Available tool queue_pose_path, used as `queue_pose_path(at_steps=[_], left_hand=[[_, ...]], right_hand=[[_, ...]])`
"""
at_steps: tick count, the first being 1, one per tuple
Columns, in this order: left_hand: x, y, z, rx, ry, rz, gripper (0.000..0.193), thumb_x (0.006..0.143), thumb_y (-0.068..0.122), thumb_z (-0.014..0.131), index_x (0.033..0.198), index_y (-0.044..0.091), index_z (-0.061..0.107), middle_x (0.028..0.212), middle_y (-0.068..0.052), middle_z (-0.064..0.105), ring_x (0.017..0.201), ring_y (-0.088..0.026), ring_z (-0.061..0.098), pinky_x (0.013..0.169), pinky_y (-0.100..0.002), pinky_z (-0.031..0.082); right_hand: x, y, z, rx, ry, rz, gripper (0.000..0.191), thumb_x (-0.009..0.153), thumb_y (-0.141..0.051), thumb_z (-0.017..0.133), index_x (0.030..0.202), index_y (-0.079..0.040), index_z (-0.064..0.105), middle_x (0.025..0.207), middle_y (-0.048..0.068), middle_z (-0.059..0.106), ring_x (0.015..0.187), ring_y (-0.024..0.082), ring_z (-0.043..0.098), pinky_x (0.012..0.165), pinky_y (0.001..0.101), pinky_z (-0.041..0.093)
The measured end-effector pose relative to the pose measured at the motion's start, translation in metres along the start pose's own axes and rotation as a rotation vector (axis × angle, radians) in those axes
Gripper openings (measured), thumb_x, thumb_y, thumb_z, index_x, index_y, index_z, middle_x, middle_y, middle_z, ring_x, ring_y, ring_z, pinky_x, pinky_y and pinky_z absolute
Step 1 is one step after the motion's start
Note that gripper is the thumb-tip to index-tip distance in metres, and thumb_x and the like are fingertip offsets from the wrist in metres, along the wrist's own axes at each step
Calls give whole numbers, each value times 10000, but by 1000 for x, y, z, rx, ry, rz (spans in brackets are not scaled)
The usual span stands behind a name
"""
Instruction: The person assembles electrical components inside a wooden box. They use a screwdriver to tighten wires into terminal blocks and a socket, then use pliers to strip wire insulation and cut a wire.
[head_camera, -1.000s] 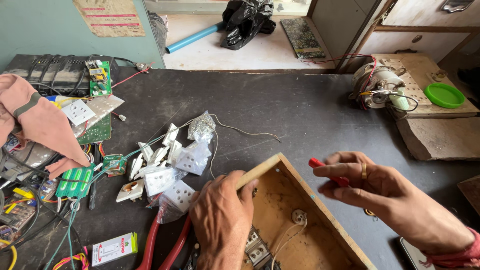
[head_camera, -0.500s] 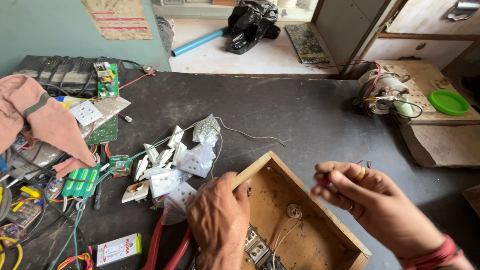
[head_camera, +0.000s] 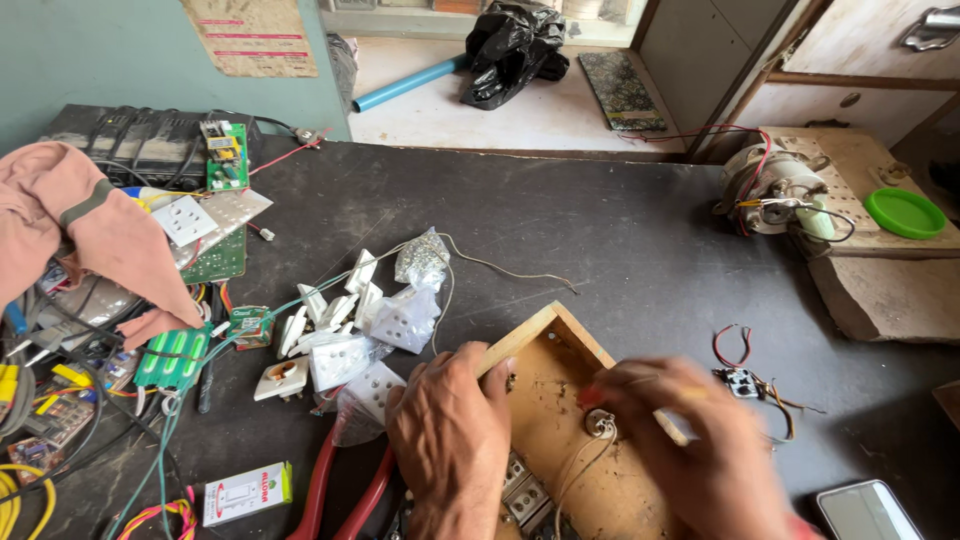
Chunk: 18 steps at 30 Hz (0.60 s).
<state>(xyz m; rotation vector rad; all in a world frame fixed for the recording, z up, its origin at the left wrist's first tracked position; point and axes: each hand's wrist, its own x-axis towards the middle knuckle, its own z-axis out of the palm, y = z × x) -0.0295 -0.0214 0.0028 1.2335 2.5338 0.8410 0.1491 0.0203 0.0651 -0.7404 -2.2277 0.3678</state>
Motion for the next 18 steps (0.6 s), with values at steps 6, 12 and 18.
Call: queue_pose_path(at_steps=[6,12,18], left_hand=[[0,5,-4,32,-148,-83,229,893,361,741,1005,161,737,887,-33,775,898,-226,725,865,-450,519],[1,4,-1,1,71,6,305,797,304,784,1071,173,755,998,-73,780,983,-301,710,858,-521,489],[1,1,2,13,-119,-78,203,909,312,729,1044,160,736,983,-47,775,946,-231,729,906,-433,518]], right_hand=[[6,-21,-6,0,69,208,152,878,66,724,976,-50,732,1027,78,782,967,152,760,830,300,621],[-7,-18,-4,131,200,56,190,840,11,726,1024,-8,682,1034,88,753,1003,188,773,887,305,622],[-25,15,5,-8,-56,143,231,809,48,755,1017,-46,793,1038,97,803,915,188,776,784,312,600]])
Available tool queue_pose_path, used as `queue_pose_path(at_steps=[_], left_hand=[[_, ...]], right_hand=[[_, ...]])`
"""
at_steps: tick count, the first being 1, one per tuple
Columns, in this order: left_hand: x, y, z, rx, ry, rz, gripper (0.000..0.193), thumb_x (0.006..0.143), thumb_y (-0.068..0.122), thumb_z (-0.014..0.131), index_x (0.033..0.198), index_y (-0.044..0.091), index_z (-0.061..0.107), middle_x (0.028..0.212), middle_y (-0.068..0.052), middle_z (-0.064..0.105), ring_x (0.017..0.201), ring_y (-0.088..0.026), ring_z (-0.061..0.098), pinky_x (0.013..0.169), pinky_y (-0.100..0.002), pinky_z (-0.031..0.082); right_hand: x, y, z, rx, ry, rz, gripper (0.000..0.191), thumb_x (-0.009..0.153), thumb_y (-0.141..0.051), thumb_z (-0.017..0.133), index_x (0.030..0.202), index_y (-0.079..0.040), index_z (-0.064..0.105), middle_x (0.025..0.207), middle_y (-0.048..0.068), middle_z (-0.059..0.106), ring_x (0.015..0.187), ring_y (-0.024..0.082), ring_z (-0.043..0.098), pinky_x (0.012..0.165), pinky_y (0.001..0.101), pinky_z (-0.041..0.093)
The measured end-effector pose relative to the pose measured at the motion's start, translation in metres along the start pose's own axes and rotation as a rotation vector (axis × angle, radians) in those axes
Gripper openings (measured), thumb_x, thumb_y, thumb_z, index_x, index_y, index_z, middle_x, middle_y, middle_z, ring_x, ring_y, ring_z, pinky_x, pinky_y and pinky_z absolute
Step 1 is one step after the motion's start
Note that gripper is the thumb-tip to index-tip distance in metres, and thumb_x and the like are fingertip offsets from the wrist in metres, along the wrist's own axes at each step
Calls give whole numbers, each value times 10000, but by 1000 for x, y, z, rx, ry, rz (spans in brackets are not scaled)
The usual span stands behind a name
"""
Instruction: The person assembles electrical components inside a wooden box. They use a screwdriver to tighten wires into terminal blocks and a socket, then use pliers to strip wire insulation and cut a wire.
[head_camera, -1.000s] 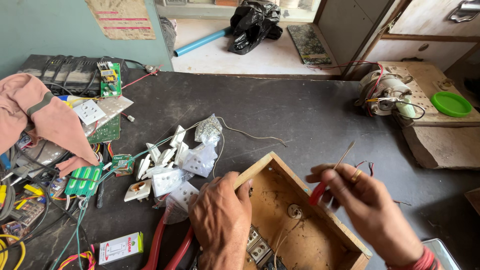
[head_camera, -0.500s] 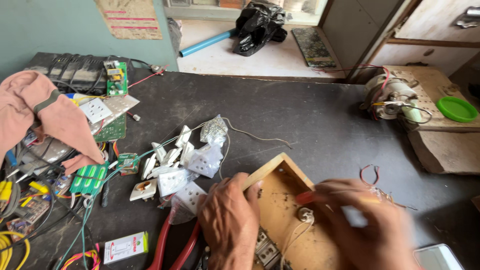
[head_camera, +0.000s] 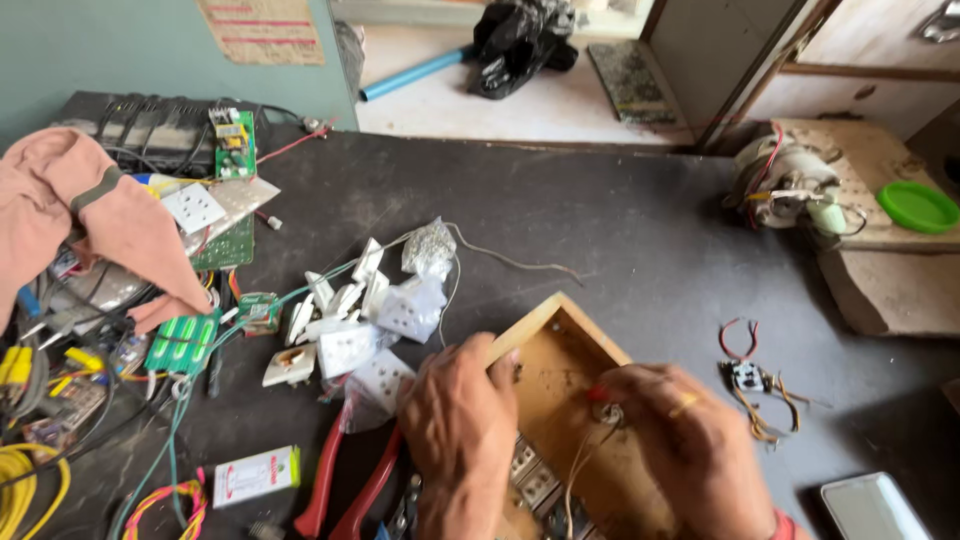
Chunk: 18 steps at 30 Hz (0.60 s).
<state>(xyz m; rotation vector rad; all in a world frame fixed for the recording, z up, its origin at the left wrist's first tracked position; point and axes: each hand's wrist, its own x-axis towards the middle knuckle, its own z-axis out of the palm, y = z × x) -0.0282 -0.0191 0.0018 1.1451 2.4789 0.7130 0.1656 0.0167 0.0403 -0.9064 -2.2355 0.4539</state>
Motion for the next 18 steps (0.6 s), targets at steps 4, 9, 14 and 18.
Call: queue_pose_path(at_steps=[4,9,14,18], left_hand=[[-6,-1,-3,-73,242,133,304,808,280,776,1068,127,748,972,-91,783,881,-282,726,798,-465,519],[-2,1,-2,-32,47,17,216,908,330,722,984,129,718,912,-60,773,807,-228,740,802,-405,556],[-3,-3,3,-80,218,138,240,829,260,754,1019,115,737,905,-92,779,752,-271,732,746,-456,538],[-2,-3,4,-30,145,93,220,896,321,724,980,118,740,928,-79,775,852,-291,719,784,-467,521]], right_hand=[[-6,14,0,121,272,-11,151,894,64,668,1027,0,700,1041,107,760,942,174,770,798,273,617],[-11,11,0,-3,304,-12,152,879,60,686,1012,-3,726,1033,116,766,946,180,774,835,269,614],[-6,19,5,-1,107,11,205,808,26,712,1009,4,748,973,119,782,860,195,785,763,300,604],[-10,31,21,85,3,100,207,811,65,684,993,11,765,943,127,801,852,217,766,737,309,619]])
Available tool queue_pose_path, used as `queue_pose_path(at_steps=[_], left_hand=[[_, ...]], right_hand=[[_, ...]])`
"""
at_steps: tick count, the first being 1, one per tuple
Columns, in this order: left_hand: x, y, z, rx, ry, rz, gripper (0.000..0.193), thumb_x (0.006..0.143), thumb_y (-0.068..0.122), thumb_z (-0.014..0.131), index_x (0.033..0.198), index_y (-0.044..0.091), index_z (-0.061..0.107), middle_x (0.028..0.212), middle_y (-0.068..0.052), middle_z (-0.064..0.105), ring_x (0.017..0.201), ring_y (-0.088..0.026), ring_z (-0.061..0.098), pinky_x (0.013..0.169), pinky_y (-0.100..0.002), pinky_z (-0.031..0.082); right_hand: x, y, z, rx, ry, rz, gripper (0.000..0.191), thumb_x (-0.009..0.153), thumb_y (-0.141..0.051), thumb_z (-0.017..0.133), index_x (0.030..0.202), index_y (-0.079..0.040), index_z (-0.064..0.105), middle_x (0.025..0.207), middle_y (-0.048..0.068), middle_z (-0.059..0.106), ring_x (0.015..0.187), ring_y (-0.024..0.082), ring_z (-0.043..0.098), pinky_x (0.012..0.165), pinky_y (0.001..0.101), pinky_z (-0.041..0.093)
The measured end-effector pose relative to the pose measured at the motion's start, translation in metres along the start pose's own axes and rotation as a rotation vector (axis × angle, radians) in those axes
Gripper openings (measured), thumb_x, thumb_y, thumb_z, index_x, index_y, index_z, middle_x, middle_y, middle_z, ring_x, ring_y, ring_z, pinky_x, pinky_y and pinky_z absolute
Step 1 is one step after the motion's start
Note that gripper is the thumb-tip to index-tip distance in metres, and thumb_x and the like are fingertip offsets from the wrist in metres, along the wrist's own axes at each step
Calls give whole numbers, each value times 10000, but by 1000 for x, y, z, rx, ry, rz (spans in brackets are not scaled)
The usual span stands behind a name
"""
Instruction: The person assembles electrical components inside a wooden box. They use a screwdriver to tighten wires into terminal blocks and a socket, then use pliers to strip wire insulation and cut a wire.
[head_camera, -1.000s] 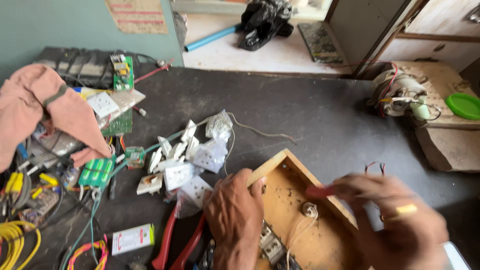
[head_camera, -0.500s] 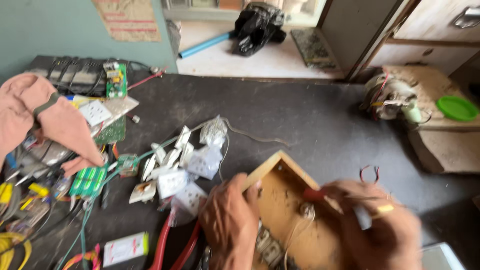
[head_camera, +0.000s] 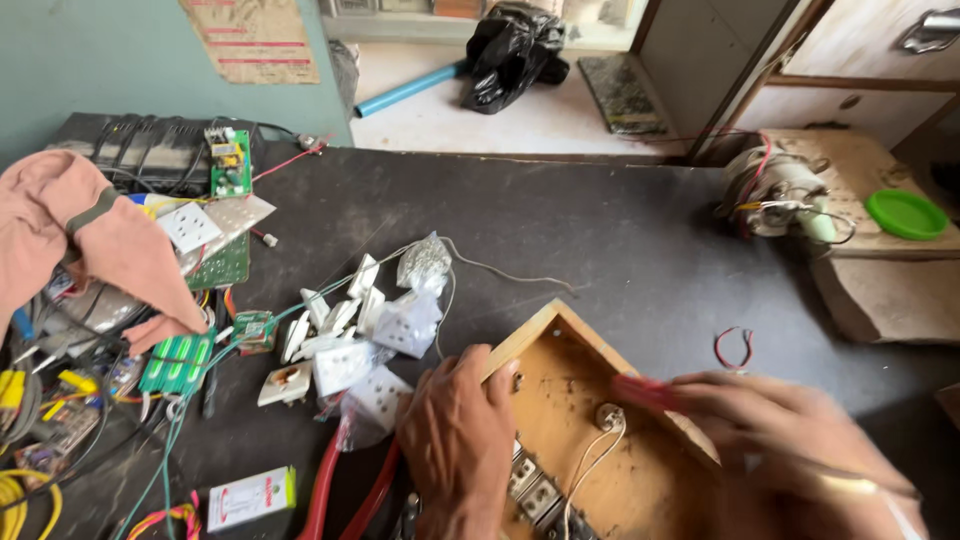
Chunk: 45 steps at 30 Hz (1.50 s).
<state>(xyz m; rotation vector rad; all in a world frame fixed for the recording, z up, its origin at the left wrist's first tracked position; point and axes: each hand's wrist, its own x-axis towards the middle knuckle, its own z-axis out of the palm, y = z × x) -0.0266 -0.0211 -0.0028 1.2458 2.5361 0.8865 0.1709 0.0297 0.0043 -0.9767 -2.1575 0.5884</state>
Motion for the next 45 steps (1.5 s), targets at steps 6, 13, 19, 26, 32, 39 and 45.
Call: queue_pose_path(at_steps=[6,13,19,26,32,39,45], left_hand=[[-2,1,0,-25,130,90,299,853,295,723,1111,145,746,1010,-76,784,929,-305,722,794,-472,519],[1,-1,6,18,-96,-86,266,934,305,673,1161,173,715,1065,-35,780,964,-211,747,911,-393,548],[-5,-2,3,-3,13,-18,340,860,287,725,1173,153,730,1068,-85,779,989,-300,732,842,-454,535],[0,8,-5,-24,69,15,305,845,244,742,1134,147,743,1037,-83,783,926,-290,737,852,-444,540],[-6,6,-9,-54,40,3,360,845,256,737,1189,153,738,1065,-107,780,940,-299,731,854,-431,536],[7,-17,27,-215,-30,-47,415,905,381,638,1260,178,709,1074,-55,789,985,-236,741,978,-446,499],[14,-10,25,-411,19,24,531,929,516,594,1249,103,688,1247,-143,720,1264,-330,602,1080,-560,384]], right_hand=[[8,-31,-24,84,275,-326,171,861,57,735,1016,17,675,1045,148,758,998,229,772,889,310,614],[27,-64,-33,67,185,-312,171,898,74,651,1061,21,650,1090,169,753,1015,217,776,914,312,631],[14,-33,-33,82,229,-267,149,915,83,652,1021,-22,644,1105,166,744,1028,231,752,868,333,630],[26,-56,-20,-138,-26,-81,273,826,131,683,996,-71,754,946,124,824,867,218,790,730,338,636],[14,-4,-39,118,436,-129,133,1064,-42,568,958,-12,494,1142,176,714,852,146,659,781,278,562],[31,59,-68,459,-144,682,562,1059,-456,405,1333,0,587,1233,191,703,1017,222,605,859,334,509],[11,59,-62,734,-458,744,783,902,-489,736,1494,-55,460,1404,197,563,1283,316,545,1038,459,474]])
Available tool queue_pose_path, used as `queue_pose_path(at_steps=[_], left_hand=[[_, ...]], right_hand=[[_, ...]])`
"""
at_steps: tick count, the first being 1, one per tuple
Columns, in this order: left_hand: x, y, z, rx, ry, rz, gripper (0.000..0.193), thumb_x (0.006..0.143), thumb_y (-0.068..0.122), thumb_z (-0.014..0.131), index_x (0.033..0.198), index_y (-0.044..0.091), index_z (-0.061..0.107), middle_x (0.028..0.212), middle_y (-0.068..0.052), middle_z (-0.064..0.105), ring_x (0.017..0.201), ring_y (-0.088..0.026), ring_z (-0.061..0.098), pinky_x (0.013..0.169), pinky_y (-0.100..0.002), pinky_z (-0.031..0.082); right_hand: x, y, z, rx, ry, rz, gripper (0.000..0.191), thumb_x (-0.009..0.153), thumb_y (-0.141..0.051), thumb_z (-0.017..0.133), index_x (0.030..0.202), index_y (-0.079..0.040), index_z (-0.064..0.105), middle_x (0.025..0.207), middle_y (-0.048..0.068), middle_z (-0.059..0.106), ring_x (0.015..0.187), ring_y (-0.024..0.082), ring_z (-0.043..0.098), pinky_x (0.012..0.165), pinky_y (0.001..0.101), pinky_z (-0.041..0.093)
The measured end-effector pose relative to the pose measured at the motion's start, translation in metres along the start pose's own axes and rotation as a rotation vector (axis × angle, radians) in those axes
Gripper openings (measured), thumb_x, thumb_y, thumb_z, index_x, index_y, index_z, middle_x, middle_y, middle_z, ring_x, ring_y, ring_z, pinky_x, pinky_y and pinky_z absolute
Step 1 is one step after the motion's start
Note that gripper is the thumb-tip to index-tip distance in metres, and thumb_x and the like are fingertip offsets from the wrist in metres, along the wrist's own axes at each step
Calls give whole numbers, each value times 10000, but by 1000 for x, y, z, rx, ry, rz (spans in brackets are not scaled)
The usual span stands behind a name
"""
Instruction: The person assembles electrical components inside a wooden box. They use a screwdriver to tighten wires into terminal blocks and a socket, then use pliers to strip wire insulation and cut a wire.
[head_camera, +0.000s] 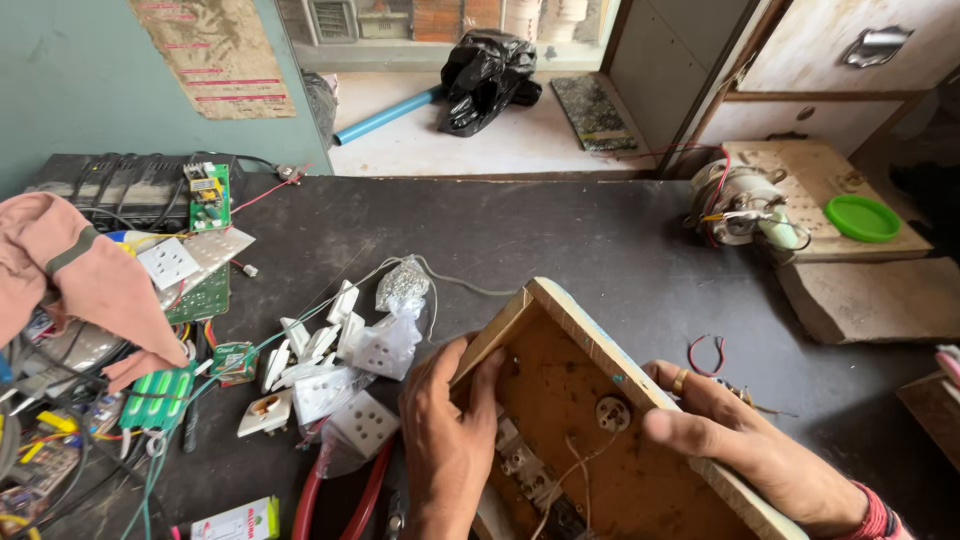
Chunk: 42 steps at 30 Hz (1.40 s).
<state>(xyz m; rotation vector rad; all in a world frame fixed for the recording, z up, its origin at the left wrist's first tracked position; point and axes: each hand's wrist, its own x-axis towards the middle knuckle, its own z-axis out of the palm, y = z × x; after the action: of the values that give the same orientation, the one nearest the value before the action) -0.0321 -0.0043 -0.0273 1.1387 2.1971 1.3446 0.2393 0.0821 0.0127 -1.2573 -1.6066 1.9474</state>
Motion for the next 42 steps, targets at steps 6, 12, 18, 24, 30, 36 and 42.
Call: queue_pose_path(at_steps=[6,12,18,24,30,36,42], left_hand=[[-29,56,-2,-140,52,27,588,913,667,617,1193,159,716,1313,-139,537,1241,-288,549,1026,-506,507],[-54,96,-25,-370,-171,418,680,930,609,629,1364,89,690,1266,-224,565,1209,-360,585,994,-486,488],[-27,88,-74,-698,-566,-332,482,854,258,805,1232,11,637,1013,-138,784,906,-210,717,808,-378,607],[7,-11,-112,-938,-760,-203,537,960,232,684,1411,-35,567,1162,-220,780,1069,-274,722,959,-401,544],[18,-67,-134,-730,-209,-760,595,918,322,568,1441,40,550,1427,-150,620,1347,-217,554,1118,-391,381],[11,-61,-123,-643,-403,-641,653,887,365,648,1464,99,496,1479,-66,610,1384,-148,515,1126,-334,353],[0,-26,-82,-389,-607,-423,754,852,501,667,1512,155,556,1483,-36,554,1438,-142,485,1156,-318,336]], right_hand=[[-2,3,23,-287,282,4,741,854,-389,786,1447,-16,542,1239,192,715,1129,286,670,962,405,544],[-30,-6,59,-388,395,-252,520,939,-318,725,1350,-11,640,1112,175,721,1019,229,734,894,371,583],[-40,-44,132,-190,553,-227,512,947,-311,744,1358,-9,696,1145,198,740,1049,293,719,899,380,587],[-25,-55,77,-405,201,181,455,1018,-328,587,1435,-166,671,1205,270,662,1119,414,587,916,498,510],[-16,-32,87,-490,-72,-223,479,993,-369,642,1389,-107,703,1183,81,787,1117,173,725,949,313,598],[-15,-54,98,-656,36,62,372,958,-376,661,1238,-156,769,996,62,824,963,155,745,872,300,624],[-12,-45,84,-589,-157,-395,295,994,-270,670,1227,-117,764,1052,28,797,931,132,739,780,282,627]])
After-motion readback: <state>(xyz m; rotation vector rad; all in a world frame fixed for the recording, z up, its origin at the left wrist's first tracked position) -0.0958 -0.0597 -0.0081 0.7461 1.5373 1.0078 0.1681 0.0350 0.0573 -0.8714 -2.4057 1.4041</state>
